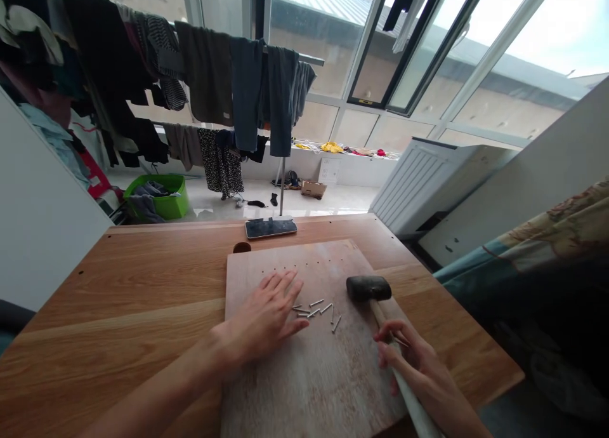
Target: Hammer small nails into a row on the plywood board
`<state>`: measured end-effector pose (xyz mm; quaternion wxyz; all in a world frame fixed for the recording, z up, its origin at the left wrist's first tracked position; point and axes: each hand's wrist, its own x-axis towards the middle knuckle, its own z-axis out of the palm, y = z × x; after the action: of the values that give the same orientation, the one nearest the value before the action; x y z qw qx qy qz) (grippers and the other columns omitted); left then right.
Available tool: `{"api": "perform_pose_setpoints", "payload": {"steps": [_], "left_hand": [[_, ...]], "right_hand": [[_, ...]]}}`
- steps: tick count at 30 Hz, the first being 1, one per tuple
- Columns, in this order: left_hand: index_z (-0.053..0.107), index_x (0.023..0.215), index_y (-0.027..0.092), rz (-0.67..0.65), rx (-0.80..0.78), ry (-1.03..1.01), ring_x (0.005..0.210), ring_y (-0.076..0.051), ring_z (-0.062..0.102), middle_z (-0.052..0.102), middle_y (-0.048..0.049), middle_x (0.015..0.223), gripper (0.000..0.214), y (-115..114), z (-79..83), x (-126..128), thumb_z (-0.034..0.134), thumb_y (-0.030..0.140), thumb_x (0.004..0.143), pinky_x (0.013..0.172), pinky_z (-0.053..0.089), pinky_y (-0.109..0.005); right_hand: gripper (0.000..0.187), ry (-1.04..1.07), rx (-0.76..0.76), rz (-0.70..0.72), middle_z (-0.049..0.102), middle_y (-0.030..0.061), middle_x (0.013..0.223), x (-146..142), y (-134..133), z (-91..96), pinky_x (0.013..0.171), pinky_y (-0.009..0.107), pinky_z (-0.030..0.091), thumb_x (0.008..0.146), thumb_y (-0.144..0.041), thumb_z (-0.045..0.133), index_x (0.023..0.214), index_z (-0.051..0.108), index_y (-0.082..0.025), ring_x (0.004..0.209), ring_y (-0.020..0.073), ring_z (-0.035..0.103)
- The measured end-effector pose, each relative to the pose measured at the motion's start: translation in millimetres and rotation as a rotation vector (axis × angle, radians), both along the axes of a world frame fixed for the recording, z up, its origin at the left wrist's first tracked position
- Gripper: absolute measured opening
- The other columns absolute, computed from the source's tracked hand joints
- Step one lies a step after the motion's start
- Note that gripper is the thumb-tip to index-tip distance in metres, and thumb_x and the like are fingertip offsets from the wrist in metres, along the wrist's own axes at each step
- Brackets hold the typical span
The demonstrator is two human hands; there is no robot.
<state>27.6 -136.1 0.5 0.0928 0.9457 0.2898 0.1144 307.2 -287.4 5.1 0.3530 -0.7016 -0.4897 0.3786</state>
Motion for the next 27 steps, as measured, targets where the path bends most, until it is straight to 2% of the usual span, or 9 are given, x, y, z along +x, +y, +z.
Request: {"api": "perform_pose_setpoints", "payload": {"steps": [2,5,7,9,12,14,17,20,27], "left_hand": [[0.039,0.154,0.010,-0.019,0.010,0.047,0.155,-0.033,0.026,0.032,-0.0219,0.164,0.072,-2,-7.4,-5,0.037,0.060,0.102,0.125,0.020,-0.054],[0.029,0.160,0.012,-0.099,-0.024,0.073,0.158,-0.029,0.014,0.022,-0.0176,0.168,0.075,-8,-15.2,2,0.025,0.062,0.104,0.127,0.008,-0.051],[0.024,0.161,0.013,-0.146,-0.054,0.064,0.158,-0.028,0.010,0.019,-0.0156,0.169,0.077,-12,-16.6,17,0.021,0.064,0.103,0.128,0.002,-0.050],[0.025,0.161,0.012,-0.186,-0.072,0.052,0.159,-0.028,0.008,0.020,-0.0161,0.169,0.080,-13,-15.5,35,0.018,0.066,0.103,0.127,0.001,-0.050],[0.032,0.157,0.011,-0.209,-0.034,0.004,0.158,-0.030,0.013,0.026,-0.0180,0.167,0.075,-12,-9.4,55,0.023,0.062,0.104,0.127,0.008,-0.052],[0.043,0.149,0.012,-0.177,0.003,-0.042,0.152,-0.032,0.031,0.041,-0.0182,0.160,0.061,-9,-2.1,57,0.036,0.053,0.104,0.124,0.020,-0.051],[0.062,0.119,0.016,-0.101,-0.015,-0.031,0.120,-0.028,0.058,0.064,-0.0130,0.126,0.030,-3,11.5,50,0.055,0.033,0.096,0.106,0.043,-0.044],[0.065,0.098,0.017,-0.097,-0.034,0.030,0.101,-0.025,0.062,0.065,-0.0087,0.105,0.013,3,20.6,44,0.060,0.024,0.088,0.090,0.049,-0.039],[0.066,0.074,0.017,-0.211,-0.098,0.142,0.093,-0.024,0.062,0.064,-0.0096,0.099,0.006,9,24.2,54,0.065,0.020,0.079,0.083,0.049,-0.037]], "right_hand": [[0.028,-0.141,0.017,-0.027,0.064,-0.0020,0.067,5,-5,-7.7,0.046,0.026,0.053,0.090,-0.054,0.059,0.097,0.061,-0.026,0.051,0.0184,0.062],[0.027,-0.398,0.128,-0.107,0.073,0.0023,0.083,6,-2,-15.5,0.066,0.030,0.059,0.088,-0.049,0.060,0.101,0.064,-0.027,0.074,0.0231,0.072],[0.038,-0.501,0.170,-0.140,0.075,0.0051,0.102,4,3,-16.7,0.080,0.034,0.059,0.088,-0.047,0.057,0.121,0.061,-0.028,0.093,0.0251,0.074],[0.057,-0.552,0.162,-0.150,0.075,0.0070,0.113,2,8,-15.1,0.085,0.035,0.058,0.090,-0.047,0.052,0.144,0.049,-0.027,0.098,0.0252,0.074],[0.066,-0.576,0.111,-0.122,0.077,0.0102,0.112,-1,13,-10.5,0.087,0.036,0.058,0.090,-0.050,0.048,0.150,0.046,-0.022,0.099,0.0271,0.075],[0.064,-0.562,0.095,-0.116,0.076,0.0128,0.117,-3,15,-7.8,0.092,0.036,0.057,0.090,-0.051,0.047,0.144,0.053,-0.019,0.106,0.0290,0.074],[0.065,-0.532,0.089,-0.141,0.073,0.0145,0.126,-5,15,-6.3,0.098,0.036,0.055,0.089,-0.051,0.047,0.142,0.056,-0.016,0.115,0.0301,0.071],[0.065,-0.521,0.068,-0.143,0.072,0.0139,0.129,-6,15,-8.8,0.101,0.037,0.054,0.089,-0.050,0.047,0.143,0.055,-0.015,0.118,0.0304,0.069],[0.060,-0.571,0.085,-0.157,0.072,0.0156,0.129,-8,17,-16.7,0.103,0.039,0.053,0.088,-0.046,0.048,0.137,0.062,-0.013,0.121,0.0320,0.068]]}}
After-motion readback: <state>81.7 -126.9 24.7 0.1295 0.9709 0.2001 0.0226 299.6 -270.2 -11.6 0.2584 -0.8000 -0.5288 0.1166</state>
